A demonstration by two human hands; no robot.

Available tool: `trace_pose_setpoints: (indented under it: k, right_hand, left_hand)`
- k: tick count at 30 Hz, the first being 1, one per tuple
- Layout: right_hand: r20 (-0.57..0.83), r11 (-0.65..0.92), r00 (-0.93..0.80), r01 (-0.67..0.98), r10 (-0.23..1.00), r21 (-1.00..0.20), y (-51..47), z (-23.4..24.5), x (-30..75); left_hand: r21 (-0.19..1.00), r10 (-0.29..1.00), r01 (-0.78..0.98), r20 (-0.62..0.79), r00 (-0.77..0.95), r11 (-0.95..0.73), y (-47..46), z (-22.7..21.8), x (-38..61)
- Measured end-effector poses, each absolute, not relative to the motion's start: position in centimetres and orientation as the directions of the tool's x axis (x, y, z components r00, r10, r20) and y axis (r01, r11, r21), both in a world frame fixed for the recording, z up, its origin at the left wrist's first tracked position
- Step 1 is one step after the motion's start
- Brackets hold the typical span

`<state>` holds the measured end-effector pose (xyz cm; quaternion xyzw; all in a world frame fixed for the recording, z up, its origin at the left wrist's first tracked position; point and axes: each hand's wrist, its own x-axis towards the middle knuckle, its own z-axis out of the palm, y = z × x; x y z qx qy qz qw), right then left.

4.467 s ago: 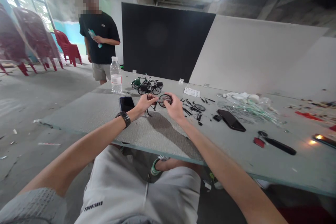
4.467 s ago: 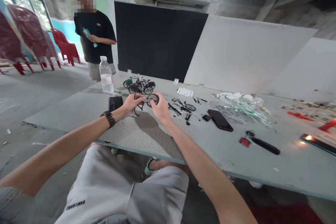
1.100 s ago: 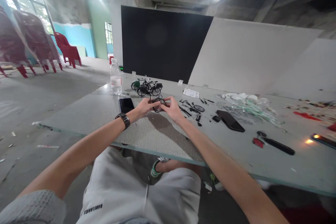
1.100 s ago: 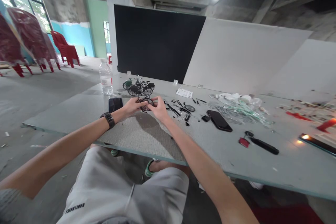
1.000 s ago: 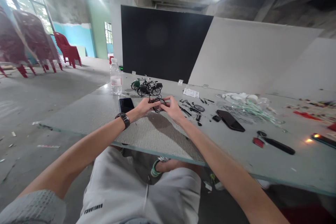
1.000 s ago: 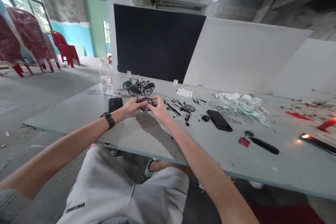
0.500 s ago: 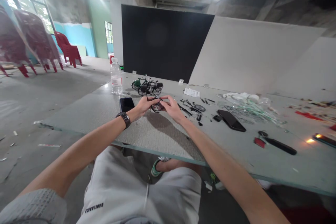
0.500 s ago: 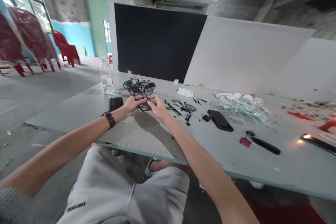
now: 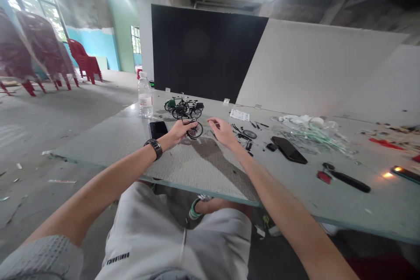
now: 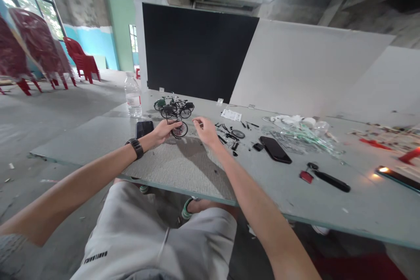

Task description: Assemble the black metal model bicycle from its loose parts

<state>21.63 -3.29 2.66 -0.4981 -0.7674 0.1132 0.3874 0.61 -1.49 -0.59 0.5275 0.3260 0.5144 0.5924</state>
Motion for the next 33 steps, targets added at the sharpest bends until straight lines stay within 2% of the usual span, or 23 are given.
trace_pose_setpoints:
  k: [3,9,14,16,18,21,24,29,33]
  right_hand:
    - [0.485,0.427,-0.236,0.841,0.842,-0.332,-2.8,3.5,24.0]
    - [0.237,0.154,-0.127,0.983,0.963,-0.103,-1.9,4.6,28.6]
    - [0.117,0.144,-0.132,0.984,0.984,-0.105,-1.2,4.1,30.0]
    - [0.085,0.132,-0.124,0.985,0.989,-0.109,-1.0,3.9,30.0]
    - [0.062,0.096,-0.091,0.991,0.994,-0.093,-0.8,3.9,29.9]
    - [0.065,0.021,-0.017,0.998,0.998,-0.057,-0.9,4.3,30.3]
    - [0.125,-0.055,0.056,0.998,0.991,-0.014,-1.2,4.7,31.5]
    - [0.253,-0.171,0.164,0.985,0.954,0.007,-1.3,4.8,34.7]
    - [0.244,-0.204,0.191,0.979,0.951,0.030,-0.7,4.3,36.3]
  left_hand:
    - [0.960,0.957,-0.271,0.135,0.255,-0.063,-1.2,-0.8,0.4]
    - [0.965,0.956,-0.250,-0.004,0.292,0.080,-1.2,-0.8,-0.1]
    - [0.971,0.954,-0.229,0.007,0.300,0.064,-1.5,-0.5,-0.1]
    - [0.982,0.961,-0.188,0.074,0.265,-0.024,-1.5,-0.4,-0.1]
    - [0.980,0.960,-0.052,0.198,0.200,-0.191,-1.4,-0.2,-0.2]
    - [0.836,0.874,0.255,0.463,0.148,-0.486,-1.4,0.1,-0.7]
    - [0.610,0.725,0.398,0.620,0.299,-0.685,-1.6,0.3,-1.2]
    - [0.305,0.562,0.490,0.611,0.557,-0.817,-2.0,0.1,-1.2]
    - [0.137,0.470,0.491,0.586,0.660,-0.860,-2.2,-0.4,-0.6]
